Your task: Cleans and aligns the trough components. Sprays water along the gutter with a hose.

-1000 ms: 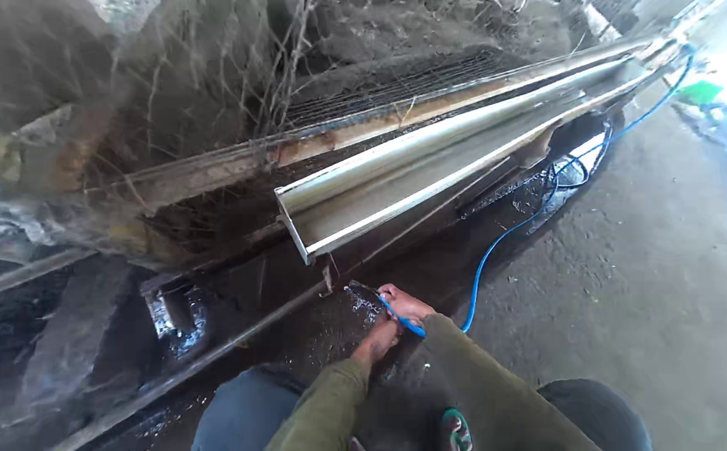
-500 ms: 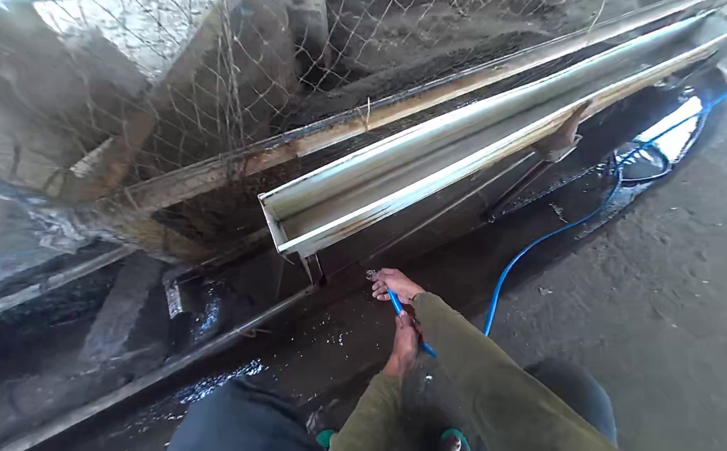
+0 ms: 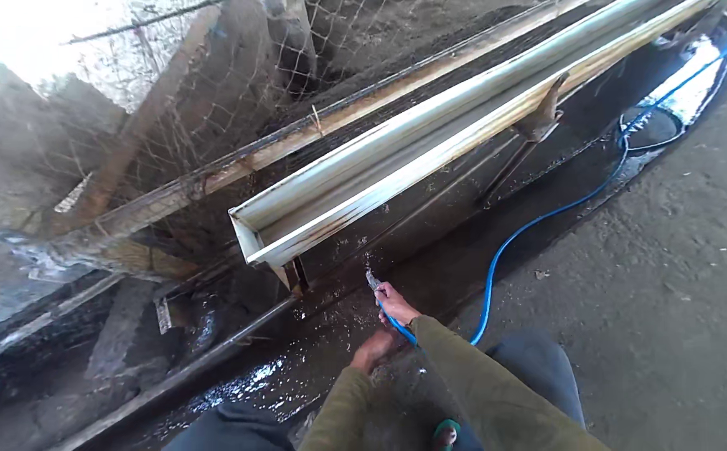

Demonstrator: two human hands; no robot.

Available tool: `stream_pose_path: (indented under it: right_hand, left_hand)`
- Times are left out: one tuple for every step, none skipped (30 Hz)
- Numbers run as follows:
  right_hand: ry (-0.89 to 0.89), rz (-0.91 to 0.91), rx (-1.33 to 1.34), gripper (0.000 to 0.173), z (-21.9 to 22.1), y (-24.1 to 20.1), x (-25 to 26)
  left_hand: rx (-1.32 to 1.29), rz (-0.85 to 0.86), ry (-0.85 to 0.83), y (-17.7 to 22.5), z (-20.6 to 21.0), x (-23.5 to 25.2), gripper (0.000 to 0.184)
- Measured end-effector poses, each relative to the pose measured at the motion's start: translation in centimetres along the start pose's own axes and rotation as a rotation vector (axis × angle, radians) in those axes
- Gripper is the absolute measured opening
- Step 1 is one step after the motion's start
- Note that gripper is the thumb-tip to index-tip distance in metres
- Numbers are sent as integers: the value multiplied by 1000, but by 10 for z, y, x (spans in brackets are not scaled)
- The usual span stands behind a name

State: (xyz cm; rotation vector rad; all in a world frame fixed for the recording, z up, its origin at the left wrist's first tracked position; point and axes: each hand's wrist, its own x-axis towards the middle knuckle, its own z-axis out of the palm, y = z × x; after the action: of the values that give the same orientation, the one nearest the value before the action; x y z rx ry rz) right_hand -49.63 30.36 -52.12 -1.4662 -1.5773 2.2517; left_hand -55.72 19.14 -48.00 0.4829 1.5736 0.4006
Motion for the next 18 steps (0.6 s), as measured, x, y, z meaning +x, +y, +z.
stream_pose_path:
  right_hand:
    - [-3,13,-41,37,-1,-1,0]
    - [-2,18,-77,36,-2,-4,1]
    - [7,27,-106,36,-4,-6,1]
    - [29,41,-140,36,-6,-7,1]
    - [55,59,-185,36,-9,-10,2]
    - [81,77,-225,37,-14,-14,3]
    - [104,93,-263,37,-19,-16,2]
    - [124,109,-296,38,-25,-19,1]
    - [137,124,-317,38,-33,-21,-1]
    - [147,137,-330,38,-40,-24,-4]
    - [159,142,-341,37,-48,-27,-8]
    - [171,144,-352,36,-55,-31,-13]
    - [181,147,-362,36,-61,-35,-18]
    - [194,148,-376,35,-66,-38,-24]
    - [212,148,-390,35,-70,-40,-30]
    - [241,145,-402,34,-74,-43,-34]
    - [273,141,-408,34,-78,-44,-39]
    - [296,141,-404,33,-82,-42,-43]
  left_hand:
    - [198,-11,-20,0,-16,-10,45]
    - [306,-18,-23,2,-36,-19,45]
    - [332,-13,-7,4,-56,-29,45]
    - [297,-4,30,10,-75,-45,46]
    - [242,8,86,20,-93,-61,45]
    - [228,24,136,31,-110,-77,43]
    - [278,47,158,39,-125,-92,43]
    - [381,74,151,46,-138,-104,43]
    - [496,103,126,51,-148,-116,44]
    - [587,130,99,53,-154,-126,45]
    - [634,153,71,53,-157,-133,45]
    - [664,167,51,51,-159,-136,45]
    - [708,167,42,49,-158,-136,45]
    - [797,151,45,47,-154,-134,45]
    - [905,131,44,47,-149,-130,45]
    - [997,122,41,48,-145,-125,46]
    - [1048,133,31,50,-141,-120,46]
    - [1061,159,13,52,-137,-117,46]
